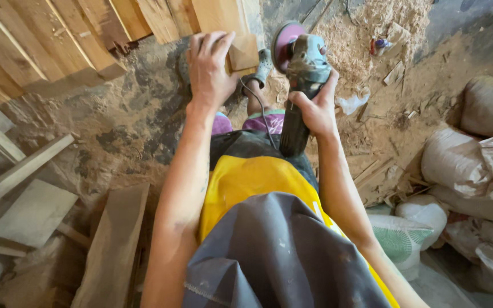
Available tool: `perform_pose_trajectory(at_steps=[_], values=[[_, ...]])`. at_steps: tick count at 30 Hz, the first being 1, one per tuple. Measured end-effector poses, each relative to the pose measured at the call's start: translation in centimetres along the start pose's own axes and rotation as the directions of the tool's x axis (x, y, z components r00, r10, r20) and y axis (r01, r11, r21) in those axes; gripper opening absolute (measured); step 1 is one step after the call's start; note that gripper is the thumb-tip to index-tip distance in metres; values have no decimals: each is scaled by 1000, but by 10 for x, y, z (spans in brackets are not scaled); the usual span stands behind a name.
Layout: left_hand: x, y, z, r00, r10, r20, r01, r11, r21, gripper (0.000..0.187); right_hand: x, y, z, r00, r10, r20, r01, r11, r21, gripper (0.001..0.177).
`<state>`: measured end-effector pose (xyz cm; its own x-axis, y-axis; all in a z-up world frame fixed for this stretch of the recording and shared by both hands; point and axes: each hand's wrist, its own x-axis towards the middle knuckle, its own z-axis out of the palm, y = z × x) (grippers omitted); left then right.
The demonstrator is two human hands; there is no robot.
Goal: The person holds a small block of wood by hand and sands its edges and corners using a power sander.
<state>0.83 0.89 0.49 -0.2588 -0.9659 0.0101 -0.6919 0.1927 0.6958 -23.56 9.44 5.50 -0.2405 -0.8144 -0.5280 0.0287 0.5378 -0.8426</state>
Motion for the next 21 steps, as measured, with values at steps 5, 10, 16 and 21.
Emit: perform_pose_trajectory(at_steps=[5, 10, 16, 21], values=[[-6, -1, -1, 1000, -8, -5, 9, 999, 37, 77, -4, -6, -13, 973, 222, 61, -230, 938, 259, 58], [-5, -7, 15, 999, 27, 29, -30, 994, 106, 54, -7, 0, -32, 962, 211, 173, -260, 902, 344, 57], [5, 3, 26, 999, 35, -17, -34, 997, 64, 54, 13, 15, -51, 883, 308, 354, -447, 779, 439, 51], [-11, 20, 24, 1000, 23, 19, -26, 989, 145, 56, 26, 42, -78, 758, 483, 438, -650, 615, 447, 54]])
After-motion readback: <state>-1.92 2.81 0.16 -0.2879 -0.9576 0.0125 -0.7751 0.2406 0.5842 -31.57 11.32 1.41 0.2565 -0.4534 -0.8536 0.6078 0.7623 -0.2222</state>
